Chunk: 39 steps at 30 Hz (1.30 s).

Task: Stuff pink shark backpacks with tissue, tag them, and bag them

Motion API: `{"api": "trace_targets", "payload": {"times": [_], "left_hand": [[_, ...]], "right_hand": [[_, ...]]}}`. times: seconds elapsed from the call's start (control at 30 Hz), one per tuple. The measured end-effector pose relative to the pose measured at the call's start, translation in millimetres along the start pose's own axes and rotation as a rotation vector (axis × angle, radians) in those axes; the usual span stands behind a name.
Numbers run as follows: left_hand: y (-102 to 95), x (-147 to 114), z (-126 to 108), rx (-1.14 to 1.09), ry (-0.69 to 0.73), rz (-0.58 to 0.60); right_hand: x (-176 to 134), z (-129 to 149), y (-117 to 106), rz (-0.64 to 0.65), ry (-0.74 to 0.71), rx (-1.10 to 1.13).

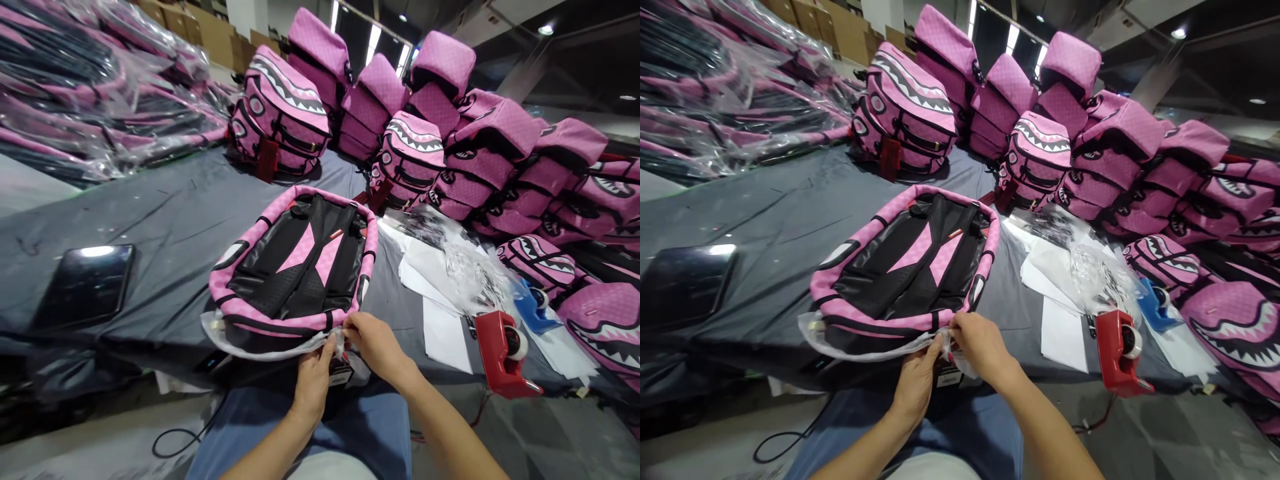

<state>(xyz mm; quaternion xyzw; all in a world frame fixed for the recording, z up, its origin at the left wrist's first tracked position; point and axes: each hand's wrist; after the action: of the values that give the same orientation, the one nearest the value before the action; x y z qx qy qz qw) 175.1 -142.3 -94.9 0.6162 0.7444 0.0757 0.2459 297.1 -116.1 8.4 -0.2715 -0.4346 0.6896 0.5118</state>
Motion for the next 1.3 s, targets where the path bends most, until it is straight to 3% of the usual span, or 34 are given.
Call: {"api": "trace_targets", "payload": {"times": [0.13, 0.23, 0.4, 0.53, 0.6, 1.0, 1.1, 1.2, 1.23, 1.3], "left_hand": [[2.0, 1.0, 1.9, -0.071, -0.02, -0.017], [2.5, 1.5, 2.0, -0.064, 0.008, -0.075], [0.9, 3.4, 3.2, -0.019, 0.033, -0.1], [0.1, 5.1, 3.3, -0.025, 0.031, -0.124], [-0.6, 5.3, 2.5, -0.041, 0.014, -0.132], [0.6, 8.6, -2.9, -0.022, -0.037, -0.174], [-7.6, -1.7, -1.8, 0.044, -0.045, -0.064], [-31.8, -23.0, -6.6, 0.258, 0.109, 0.09], [-42.1, -29.5, -10.9, 0.379, 0.253, 0.095], [-60.7, -36.5, -24.2, 0.677, 0.676, 0.012]], "right_hand": [[-6.7, -10.1, 15.5, -0.012, 0.041, 0.4], [-6.7, -19.5, 38.5, -0.082, 0.069, 0.547], [-3.3, -24.5, 53.5, -0.124, 0.047, 0.497], [-6.8, -19.8, 54.0, -0.32, 0.064, 0.383], [-9.3, -18.3, 55.9, -0.332, 0.077, 0.424], [5.5, -18.6, 50.1, 0.25, 0.267, 0.794], [10.1, -17.8, 48.7, 0.284, 0.289, 0.82], [10.1, -21.2, 36.7, 0.347, 0.249, 0.733], [8.3, -22.1, 31.4, 0.315, 0.213, 0.618], [2.0, -21.2, 22.9, 0.092, 0.126, 0.279]]}}
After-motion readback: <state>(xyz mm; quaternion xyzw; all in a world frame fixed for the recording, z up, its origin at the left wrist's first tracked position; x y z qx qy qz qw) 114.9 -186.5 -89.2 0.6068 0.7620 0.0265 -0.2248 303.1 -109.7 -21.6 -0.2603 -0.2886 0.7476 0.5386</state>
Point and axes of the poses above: each hand's wrist, its own x-axis towards the middle knuckle, its own y-axis out of the palm, z = x × y, and after that the axes turned 1 degree about -z, right-handed
